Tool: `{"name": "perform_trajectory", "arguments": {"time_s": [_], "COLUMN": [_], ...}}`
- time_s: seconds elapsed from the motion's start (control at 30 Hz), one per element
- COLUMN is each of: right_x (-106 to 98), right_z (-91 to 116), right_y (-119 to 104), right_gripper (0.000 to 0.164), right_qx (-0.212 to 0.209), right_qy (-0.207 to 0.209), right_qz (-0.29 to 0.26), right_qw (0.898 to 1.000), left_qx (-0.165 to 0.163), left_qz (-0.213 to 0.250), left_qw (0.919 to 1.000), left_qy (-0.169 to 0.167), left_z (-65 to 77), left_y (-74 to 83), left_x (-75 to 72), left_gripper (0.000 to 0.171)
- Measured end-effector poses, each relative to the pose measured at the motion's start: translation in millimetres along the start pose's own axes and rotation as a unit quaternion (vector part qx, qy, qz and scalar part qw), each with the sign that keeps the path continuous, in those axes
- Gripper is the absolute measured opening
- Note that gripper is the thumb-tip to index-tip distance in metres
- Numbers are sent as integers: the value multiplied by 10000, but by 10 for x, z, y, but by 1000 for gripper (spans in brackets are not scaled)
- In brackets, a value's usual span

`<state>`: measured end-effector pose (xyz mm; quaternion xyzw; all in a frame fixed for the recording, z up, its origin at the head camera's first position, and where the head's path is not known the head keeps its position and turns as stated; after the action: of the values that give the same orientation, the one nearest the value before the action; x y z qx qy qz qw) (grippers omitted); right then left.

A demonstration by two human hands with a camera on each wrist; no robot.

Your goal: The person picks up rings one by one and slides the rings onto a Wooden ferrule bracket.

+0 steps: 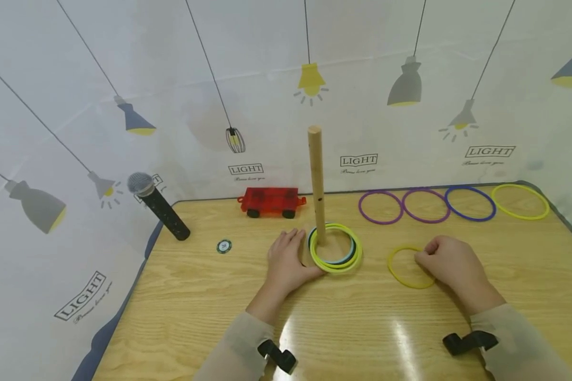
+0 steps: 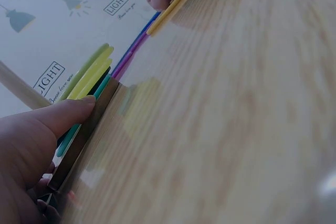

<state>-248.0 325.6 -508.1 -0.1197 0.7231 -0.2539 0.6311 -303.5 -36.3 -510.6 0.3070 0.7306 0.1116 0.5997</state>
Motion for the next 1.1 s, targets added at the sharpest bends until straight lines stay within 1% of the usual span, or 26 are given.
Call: {"name": "perform_trajectory", "arguments": {"time_s": [0.2, 0.33, 0.47, 0.7, 0.83, 0.97, 1.1], "right_x": [9, -3, -30, -71, -83, -91, -97], "right_z": [6, 9, 3, -7, -12, -23, -27], "right_y": [-12, -23, 0, 42, 66, 37, -15], "right_gripper": [28, 27, 26, 32, 38, 46, 44], "right_qx": [-64, -148, -189, -190, -166, -318, -493], "right_qy": [-39, 80, 363, 788, 803, 819, 871], "right_qz": [80, 113, 64, -158, -357, -349, -268], "right_qw": [9999, 9998, 9991, 9966, 9960, 9955, 9946], "left_qx": [-49, -65, -75, -32, -23, -56, -66], "left_qz": [78, 56, 55, 64, 101, 63, 13], "left_qw": [10000, 10000, 9999, 10000, 9999, 9999, 9999], "left_qy": [-20, -50, -73, -38, -49, -90, -115], "left_z": [9, 6, 3, 1, 1, -2, -2], "left_y": [-10, -21, -21, -1, 6, -12, -31], "left_x": [10, 24, 35, 15, 15, 26, 39], "left_gripper": [110, 111, 111, 110, 110, 112, 113]}}
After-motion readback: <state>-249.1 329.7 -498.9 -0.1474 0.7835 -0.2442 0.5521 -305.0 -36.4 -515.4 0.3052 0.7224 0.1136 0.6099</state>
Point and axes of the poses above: each hand's wrist, its own z-axis away from the middle knuckle, its own x-axis out of the palm, y = z × x, the point moved 8 cm from there along -z, towards the middle knuckle, and after that the axes turned 10 degrees about y, right-handed, at the moved point
